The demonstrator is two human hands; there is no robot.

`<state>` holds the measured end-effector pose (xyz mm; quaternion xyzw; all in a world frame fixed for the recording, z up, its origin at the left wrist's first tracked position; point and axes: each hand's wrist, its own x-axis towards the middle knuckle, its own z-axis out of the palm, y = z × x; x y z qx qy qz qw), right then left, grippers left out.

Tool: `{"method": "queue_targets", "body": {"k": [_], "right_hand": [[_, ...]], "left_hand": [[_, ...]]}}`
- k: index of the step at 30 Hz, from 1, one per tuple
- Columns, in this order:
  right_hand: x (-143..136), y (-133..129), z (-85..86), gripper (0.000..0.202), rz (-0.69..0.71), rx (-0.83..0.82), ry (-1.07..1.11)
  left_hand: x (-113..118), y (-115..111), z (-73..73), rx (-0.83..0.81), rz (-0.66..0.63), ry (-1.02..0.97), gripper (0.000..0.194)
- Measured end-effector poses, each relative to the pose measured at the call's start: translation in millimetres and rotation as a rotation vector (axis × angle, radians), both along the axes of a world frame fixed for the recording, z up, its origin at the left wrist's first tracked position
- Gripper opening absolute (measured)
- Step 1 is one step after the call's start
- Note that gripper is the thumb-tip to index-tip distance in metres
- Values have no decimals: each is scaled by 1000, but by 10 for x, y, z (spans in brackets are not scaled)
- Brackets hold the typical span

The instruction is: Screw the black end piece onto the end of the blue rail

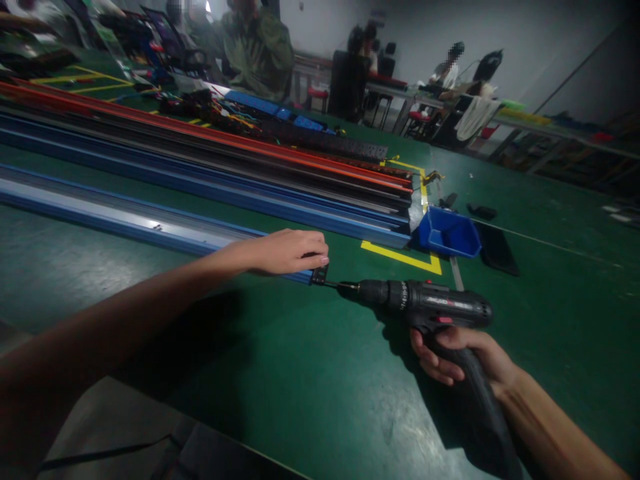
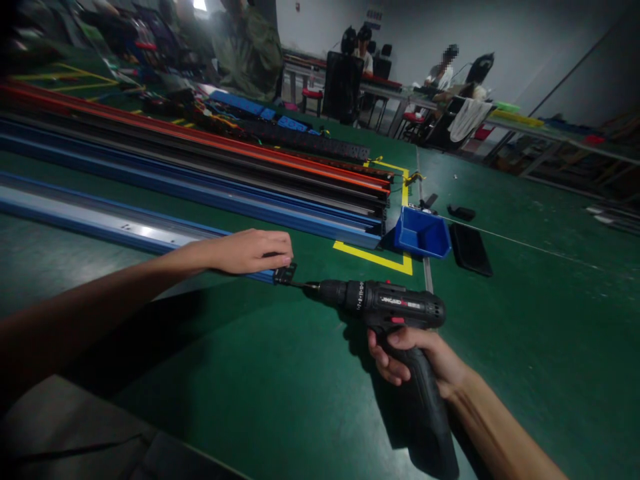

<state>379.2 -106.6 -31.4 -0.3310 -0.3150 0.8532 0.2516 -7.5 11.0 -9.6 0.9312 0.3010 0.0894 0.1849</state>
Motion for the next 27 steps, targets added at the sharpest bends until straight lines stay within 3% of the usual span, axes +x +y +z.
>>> {"method": "queue_targets", "body": {"k": [22,27], "right_hand": [[56,23,-37,36,75,73,61],[56,29,-29,29,80,65,47]], "left_hand": [[-14,1,-7,33,-16,-26,39],[-11,7,-14,32,6,-16,40]]}}
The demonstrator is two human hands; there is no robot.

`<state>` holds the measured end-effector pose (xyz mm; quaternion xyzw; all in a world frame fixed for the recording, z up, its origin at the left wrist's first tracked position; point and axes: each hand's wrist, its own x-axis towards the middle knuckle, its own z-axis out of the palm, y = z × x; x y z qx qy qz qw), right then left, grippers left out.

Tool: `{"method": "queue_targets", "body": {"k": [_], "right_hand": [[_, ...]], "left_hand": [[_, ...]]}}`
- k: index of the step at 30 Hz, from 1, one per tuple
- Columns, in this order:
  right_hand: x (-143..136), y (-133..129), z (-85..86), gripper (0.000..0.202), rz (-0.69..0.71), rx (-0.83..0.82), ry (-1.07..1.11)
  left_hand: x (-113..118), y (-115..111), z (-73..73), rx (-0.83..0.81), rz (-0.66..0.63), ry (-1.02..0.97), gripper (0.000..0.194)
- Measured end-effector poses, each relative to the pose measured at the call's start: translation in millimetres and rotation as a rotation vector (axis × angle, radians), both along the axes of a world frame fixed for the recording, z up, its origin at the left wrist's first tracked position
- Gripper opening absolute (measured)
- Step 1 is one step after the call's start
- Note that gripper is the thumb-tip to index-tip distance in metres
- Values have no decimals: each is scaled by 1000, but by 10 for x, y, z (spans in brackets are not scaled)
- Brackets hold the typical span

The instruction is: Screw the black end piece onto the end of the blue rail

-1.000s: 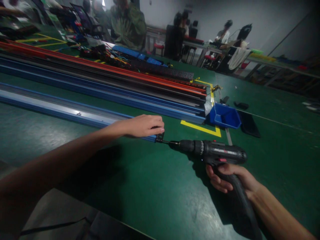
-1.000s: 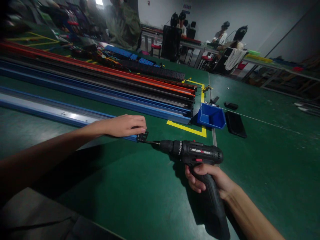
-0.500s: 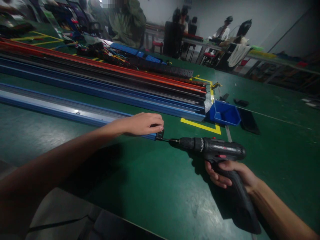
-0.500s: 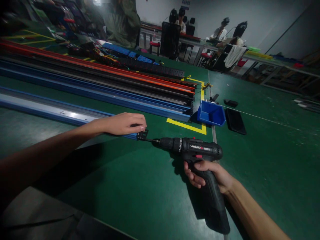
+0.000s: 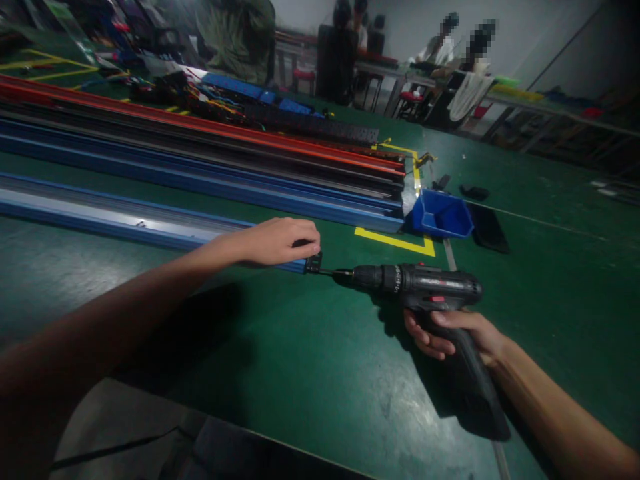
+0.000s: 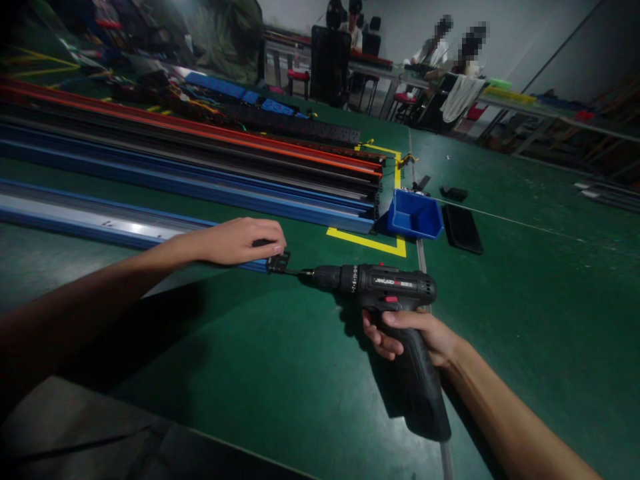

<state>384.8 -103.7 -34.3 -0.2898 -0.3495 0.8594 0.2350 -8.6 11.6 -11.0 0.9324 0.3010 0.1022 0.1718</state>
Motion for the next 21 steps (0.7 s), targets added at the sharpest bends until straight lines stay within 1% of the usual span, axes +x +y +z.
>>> {"method": "queue_targets", "body": {"k": [5,12,21], "right_hand": [[-18,-5,17,26,-27,-45,-21],[-18,5,-4,26,3,-37,26],[-49,4,47,23,-15,-71,25]], "left_hand": [[6,-4,10,-16,11,-4,40],[8,-9,22,-38,17,-21,40],[16,-8,24,-27,14,-23,38]]}}
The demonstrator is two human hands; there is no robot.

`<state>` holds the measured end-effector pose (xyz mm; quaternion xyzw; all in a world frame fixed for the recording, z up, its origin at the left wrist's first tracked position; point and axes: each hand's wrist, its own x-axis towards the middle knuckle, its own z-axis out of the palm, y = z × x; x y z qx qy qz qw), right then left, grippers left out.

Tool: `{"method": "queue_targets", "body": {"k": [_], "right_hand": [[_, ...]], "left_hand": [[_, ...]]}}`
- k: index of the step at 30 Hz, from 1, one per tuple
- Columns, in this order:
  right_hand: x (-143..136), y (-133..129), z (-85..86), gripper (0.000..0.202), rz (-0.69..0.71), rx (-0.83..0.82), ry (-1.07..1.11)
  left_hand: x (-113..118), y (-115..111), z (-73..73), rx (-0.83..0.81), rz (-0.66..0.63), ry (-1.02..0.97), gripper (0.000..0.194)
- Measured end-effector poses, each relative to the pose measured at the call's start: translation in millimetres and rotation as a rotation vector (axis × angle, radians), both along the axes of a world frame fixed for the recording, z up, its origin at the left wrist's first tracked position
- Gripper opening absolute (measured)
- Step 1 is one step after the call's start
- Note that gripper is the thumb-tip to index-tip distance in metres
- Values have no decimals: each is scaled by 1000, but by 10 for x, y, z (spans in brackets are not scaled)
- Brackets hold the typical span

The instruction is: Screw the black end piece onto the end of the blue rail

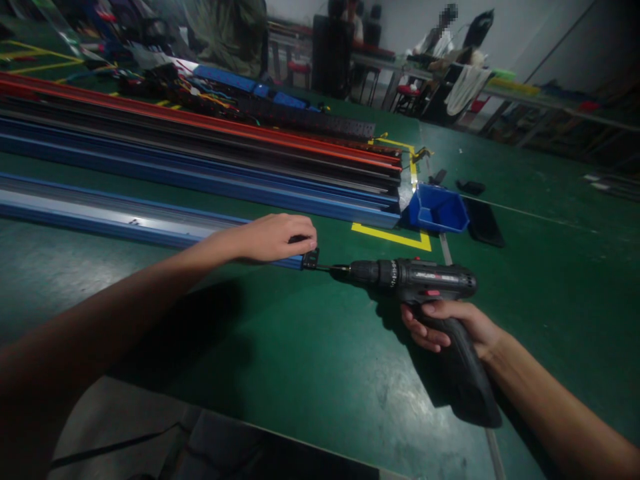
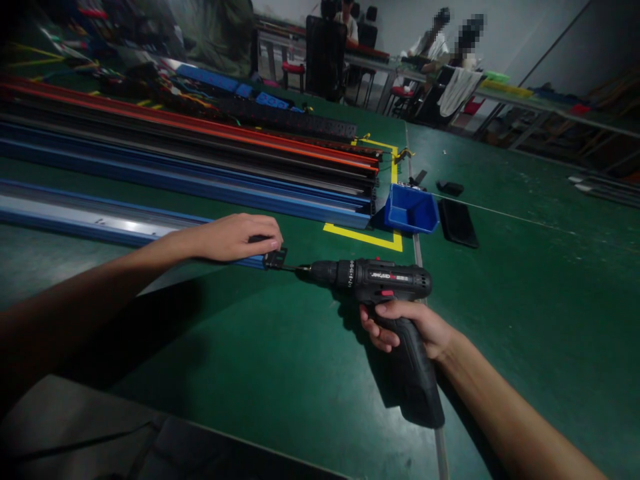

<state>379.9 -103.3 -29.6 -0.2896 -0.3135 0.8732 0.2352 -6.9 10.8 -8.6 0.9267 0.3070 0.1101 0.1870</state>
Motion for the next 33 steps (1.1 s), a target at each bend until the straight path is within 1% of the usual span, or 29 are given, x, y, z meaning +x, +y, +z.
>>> {"method": "queue_targets", "body": {"k": [7,26,33], "right_hand": [[15,-5,-36,23,3,-1,30],[17,-16,-1,22,-45,-47,-34],[19,-9,-29,24,-25,-32,-17]], "left_hand": [[-7,7,-17,9,0,27,41],[4,1,-8,10,2,14,40],[0,3,-18,16,5,25,40]]}}
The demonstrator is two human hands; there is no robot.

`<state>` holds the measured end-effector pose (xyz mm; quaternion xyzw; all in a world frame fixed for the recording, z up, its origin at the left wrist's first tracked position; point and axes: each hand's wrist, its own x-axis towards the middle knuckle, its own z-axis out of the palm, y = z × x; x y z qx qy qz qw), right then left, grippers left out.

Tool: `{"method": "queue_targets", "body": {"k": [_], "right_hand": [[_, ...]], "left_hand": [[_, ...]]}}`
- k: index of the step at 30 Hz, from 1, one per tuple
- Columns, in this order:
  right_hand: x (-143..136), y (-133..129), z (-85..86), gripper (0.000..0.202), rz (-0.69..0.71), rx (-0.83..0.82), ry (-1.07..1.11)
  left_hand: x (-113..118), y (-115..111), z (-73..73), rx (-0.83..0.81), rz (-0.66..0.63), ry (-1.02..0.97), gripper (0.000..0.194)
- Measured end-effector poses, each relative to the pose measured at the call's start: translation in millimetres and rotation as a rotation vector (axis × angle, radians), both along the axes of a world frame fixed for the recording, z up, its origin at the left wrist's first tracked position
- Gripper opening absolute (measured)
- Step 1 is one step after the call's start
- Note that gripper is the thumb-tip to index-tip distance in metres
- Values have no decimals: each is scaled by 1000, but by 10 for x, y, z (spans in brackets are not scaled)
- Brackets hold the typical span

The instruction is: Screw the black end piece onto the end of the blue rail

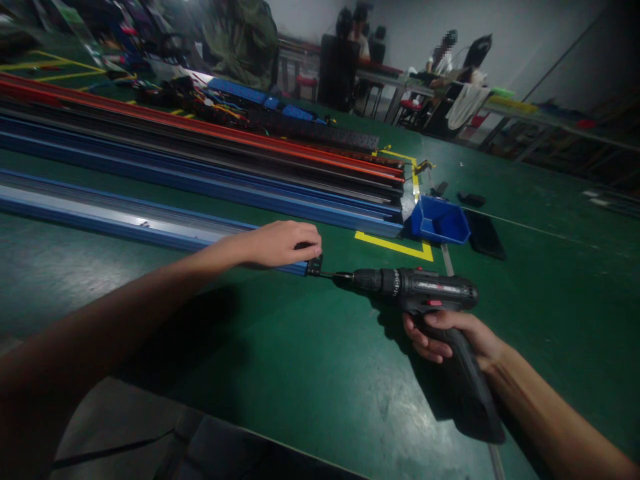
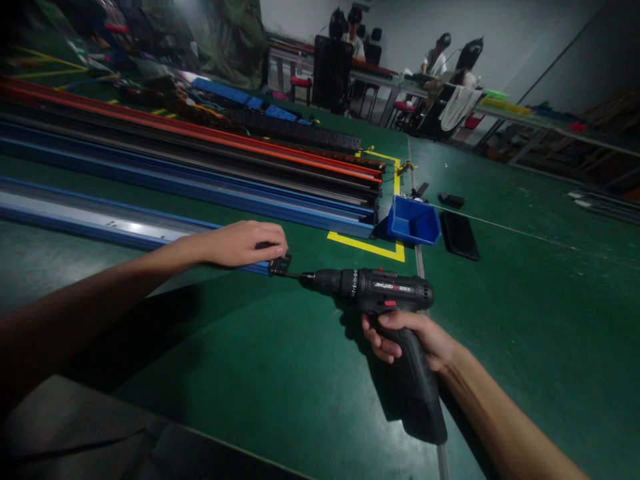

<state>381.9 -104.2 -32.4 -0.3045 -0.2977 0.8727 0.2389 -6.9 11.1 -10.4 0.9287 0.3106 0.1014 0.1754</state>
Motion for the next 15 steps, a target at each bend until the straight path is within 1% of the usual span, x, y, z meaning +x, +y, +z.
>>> {"method": "queue_targets", "body": {"k": [8,15], "right_hand": [[-15,-10,32,23,-9,6,-5],[-3,-7,15,24,4,0,-8]], "left_hand": [[1,5,-1,-4,-9,-35,40],[6,-13,17,-13,7,-22,38]]}}
